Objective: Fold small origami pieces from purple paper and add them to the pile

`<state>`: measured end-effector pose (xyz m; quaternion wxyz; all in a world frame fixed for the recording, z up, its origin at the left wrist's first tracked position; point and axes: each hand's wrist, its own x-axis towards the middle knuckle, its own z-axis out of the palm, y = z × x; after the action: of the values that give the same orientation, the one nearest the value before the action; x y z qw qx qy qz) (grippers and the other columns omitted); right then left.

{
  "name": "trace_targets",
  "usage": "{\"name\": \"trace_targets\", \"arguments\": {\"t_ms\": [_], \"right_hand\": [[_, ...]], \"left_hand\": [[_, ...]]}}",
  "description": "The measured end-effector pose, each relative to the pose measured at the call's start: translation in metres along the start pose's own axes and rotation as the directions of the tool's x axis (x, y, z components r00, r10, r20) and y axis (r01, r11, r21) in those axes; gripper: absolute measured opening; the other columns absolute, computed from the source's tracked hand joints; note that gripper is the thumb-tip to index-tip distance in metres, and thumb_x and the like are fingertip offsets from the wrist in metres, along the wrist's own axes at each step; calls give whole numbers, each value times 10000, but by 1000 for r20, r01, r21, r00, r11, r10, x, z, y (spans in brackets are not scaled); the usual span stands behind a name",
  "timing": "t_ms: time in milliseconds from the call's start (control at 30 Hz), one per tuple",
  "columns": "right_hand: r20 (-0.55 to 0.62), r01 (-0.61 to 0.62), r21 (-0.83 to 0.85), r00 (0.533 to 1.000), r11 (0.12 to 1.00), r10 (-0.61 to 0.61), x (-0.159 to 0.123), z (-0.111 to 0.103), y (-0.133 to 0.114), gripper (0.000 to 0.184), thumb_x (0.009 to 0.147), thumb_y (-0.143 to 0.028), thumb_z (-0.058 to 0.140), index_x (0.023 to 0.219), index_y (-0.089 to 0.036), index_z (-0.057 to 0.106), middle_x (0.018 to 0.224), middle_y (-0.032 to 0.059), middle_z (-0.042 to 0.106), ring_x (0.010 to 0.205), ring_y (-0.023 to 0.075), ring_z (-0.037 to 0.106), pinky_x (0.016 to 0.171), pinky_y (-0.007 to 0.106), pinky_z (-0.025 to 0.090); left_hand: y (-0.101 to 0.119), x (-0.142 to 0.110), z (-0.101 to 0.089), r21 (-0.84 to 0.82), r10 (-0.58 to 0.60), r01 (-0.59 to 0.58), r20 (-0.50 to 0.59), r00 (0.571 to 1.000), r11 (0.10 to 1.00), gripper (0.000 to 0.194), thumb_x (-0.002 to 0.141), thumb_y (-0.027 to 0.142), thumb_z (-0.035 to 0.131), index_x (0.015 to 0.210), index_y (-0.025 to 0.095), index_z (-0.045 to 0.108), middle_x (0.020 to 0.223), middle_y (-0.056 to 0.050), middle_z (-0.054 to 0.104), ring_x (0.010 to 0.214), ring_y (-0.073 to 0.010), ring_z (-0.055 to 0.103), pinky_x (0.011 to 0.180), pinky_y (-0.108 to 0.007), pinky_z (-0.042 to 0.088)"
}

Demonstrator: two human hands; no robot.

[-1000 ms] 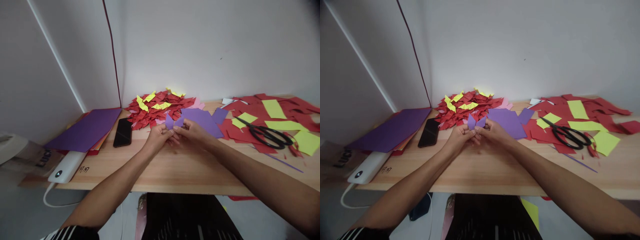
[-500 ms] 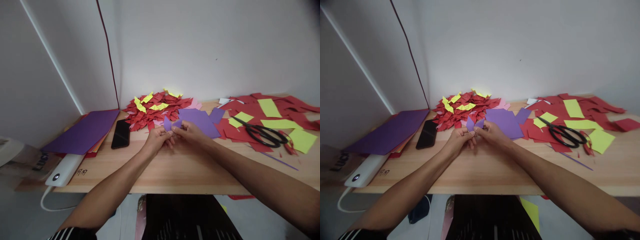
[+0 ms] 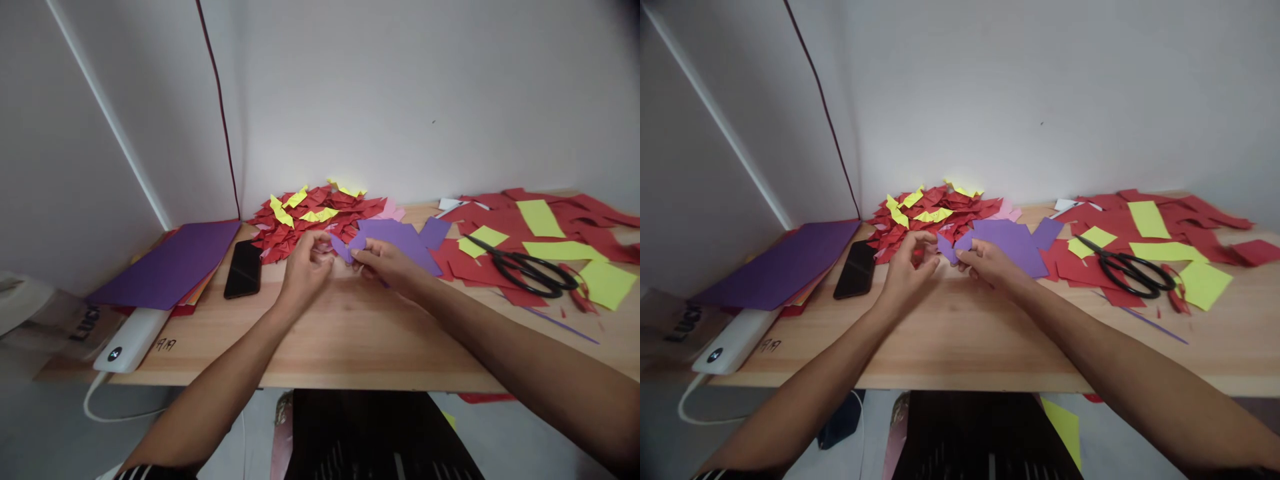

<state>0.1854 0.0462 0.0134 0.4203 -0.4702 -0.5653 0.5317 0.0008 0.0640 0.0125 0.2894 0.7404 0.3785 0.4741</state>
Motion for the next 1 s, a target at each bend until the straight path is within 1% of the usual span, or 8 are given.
{"name": "trace_targets", "arguments": {"t_ms": [33, 100, 200, 367, 500, 633, 833, 1000], "right_hand": [[22, -8, 13, 1000, 1000, 7, -1, -1, -2, 318, 789, -486, 608, 762, -179, 530, 676, -17, 556, 480, 67, 406, 449, 232, 269], [62, -14, 9, 998, 1000, 14, -2, -1, -5, 303, 798, -470, 603, 760, -178, 535, 666, -19, 555, 485, 65, 407, 447, 226, 274], [110, -28, -19, 993, 999, 30, -4, -1, -8, 296, 795, -463, 609, 768, -179, 534, 656, -26, 554, 473, 61, 399, 426, 216, 261], [93, -49, -112, 994, 992, 59, -2, -4, -5, 263, 788, -432, 626, 799, -197, 509, 681, -22, 591, 457, 68, 417, 388, 210, 251], [35, 20, -236, 999, 972, -12, -1, -7, -4, 224, 817, -411, 582, 773, -204, 511, 676, -6, 608, 476, 90, 451, 401, 222, 303], [69, 110, -297, 993, 949, -93, -4, -6, -8, 195, 843, -379, 552, 767, -207, 504, 618, -18, 590, 469, 91, 456, 437, 223, 308], [122, 128, -280, 988, 952, -97, -4, -6, -3, 188, 845, -382, 547, 793, -207, 502, 599, -29, 575, 510, 108, 488, 494, 234, 333], [159, 126, -231, 983, 965, -91, -2, -6, 1, 200, 864, -393, 527, 835, -200, 484, 619, -33, 566, 509, 103, 463, 491, 235, 317]], "left_hand": [[1, 2, -3, 79, 104, -104, 10, 995, 991, 410, 763, 84, 581, 1153, 203, 550, 1199, -94, 618, 1089, -197, 592, 900, -331, 480], [0, 4, -7, 191, 254, -265, 80, 964, 945, 479, 766, 59, 572, 1216, 218, 540, 1301, -91, 574, 1244, -227, 496, 1041, -401, 396], [-2, 4, -8, 231, 290, -326, 175, 941, 917, 418, 791, 75, 587, 1183, 221, 576, 1230, -75, 622, 1257, -232, 477, 1076, -419, 359], [-1, 0, -6, 133, 173, -198, 177, 969, 971, 277, 820, 134, 618, 1085, 209, 648, 1083, -68, 668, 1045, -193, 596, 913, -326, 475], [1, 2, -6, 17, 22, -25, 173, 985, 1000, 160, 791, 201, 683, 949, 196, 710, 993, -63, 711, 958, -186, 643, 892, -309, 484], [2, 5, -9, -113, -84, 114, 237, 968, 987, 205, 759, 202, 710, 962, 185, 733, 1001, -62, 735, 938, -184, 675, 873, -298, 505], [5, 6, -14, -92, -71, 99, 272, 960, 991, 105, 764, 193, 701, 850, 192, 762, 885, -46, 752, 853, -168, 687, 832, -281, 519], [5, 6, -13, -149, -66, 118, 315, 947, 982, 105, 774, 210, 690, 851, 190, 758, 843, -42, 737, 753, -149, 675, 716, -257, 538]]}}
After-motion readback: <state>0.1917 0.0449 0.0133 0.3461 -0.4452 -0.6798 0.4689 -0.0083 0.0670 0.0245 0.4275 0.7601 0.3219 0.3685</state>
